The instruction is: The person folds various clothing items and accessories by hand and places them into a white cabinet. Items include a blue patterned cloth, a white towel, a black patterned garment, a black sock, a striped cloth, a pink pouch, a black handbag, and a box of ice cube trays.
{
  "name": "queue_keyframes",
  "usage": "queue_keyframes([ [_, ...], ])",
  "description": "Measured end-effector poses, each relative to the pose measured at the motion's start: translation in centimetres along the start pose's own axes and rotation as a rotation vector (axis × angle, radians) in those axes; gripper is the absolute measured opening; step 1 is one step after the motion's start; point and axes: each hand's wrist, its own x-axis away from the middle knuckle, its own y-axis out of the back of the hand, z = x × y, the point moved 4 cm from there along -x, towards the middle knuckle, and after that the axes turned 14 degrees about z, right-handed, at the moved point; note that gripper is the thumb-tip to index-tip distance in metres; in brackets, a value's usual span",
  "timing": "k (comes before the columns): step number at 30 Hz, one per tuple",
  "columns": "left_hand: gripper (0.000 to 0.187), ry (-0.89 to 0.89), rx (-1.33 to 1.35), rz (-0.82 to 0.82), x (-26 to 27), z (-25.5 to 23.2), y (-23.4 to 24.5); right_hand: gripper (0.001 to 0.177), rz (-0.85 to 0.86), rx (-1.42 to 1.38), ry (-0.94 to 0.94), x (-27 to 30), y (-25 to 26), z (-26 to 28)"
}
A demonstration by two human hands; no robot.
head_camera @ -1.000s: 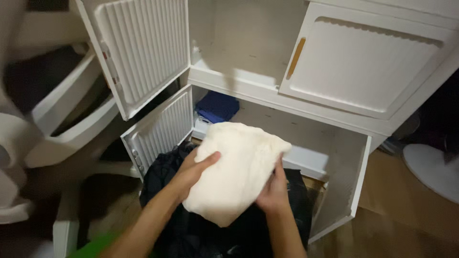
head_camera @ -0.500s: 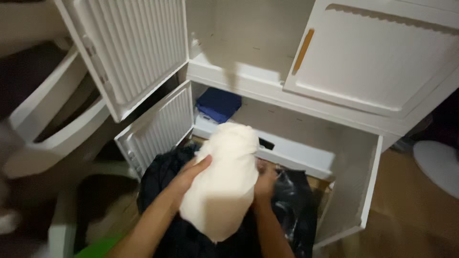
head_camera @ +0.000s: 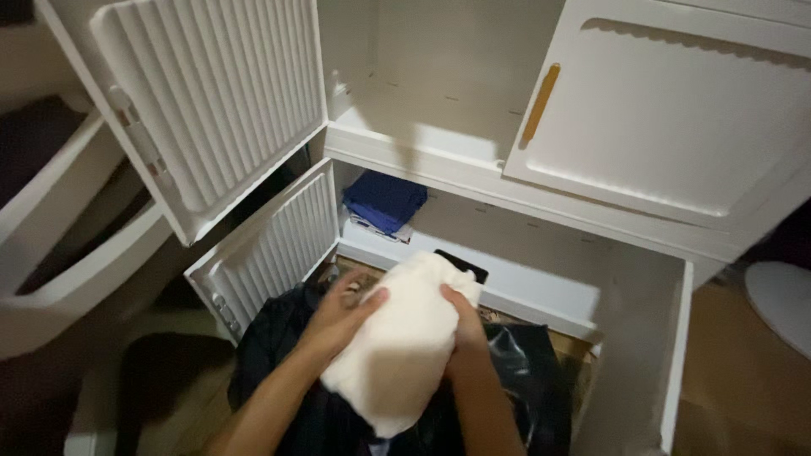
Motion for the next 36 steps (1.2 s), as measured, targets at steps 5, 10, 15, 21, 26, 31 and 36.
queue_keyframes([
  [5, 0.070, 0.017, 0.760, -0.088, 0.6, 1.9, -1.7, 0.054, -0.162, -0.053, 0.020, -5.0, 3.8, 2.2],
  [10, 0.062, 0.082, 1.039, 0.030, -3.8, 4.3, -4.7, 0.052, -0.099, -0.109, -0.022, -9.0, 5.8, 3.3],
  [15, 0.056, 0.182, 0.990, 0.045, -7.8, 4.4, -4.0, 0.061, -0.019, -0.061, 0.009, -11.4, 8.7, 4.4],
  [21, 0.049, 0.116, 0.968, 0.048, -20.8, 6.8, -0.3, 0.077, -0.122, -0.277, -0.110, -12.0, 13.5, 4.2],
  [26, 0.046, 0.175, 0.946, -0.046, -33.7, 6.2, 5.1, 0.052, -0.406, -0.193, -0.076, -11.7, 17.5, 3.8],
  [31, 0.048, 0.125, 0.797, -0.102, -43.2, 5.4, 8.8, 0.048, -0.282, -0.179, -0.038, -9.0, 16.4, 3.8],
  [36, 0.051, 0.127, 0.324, -0.209, -46.1, 8.5, 11.0, 0.045, -0.662, 0.012, -0.078, -7.8, 18.5, 4.4],
])
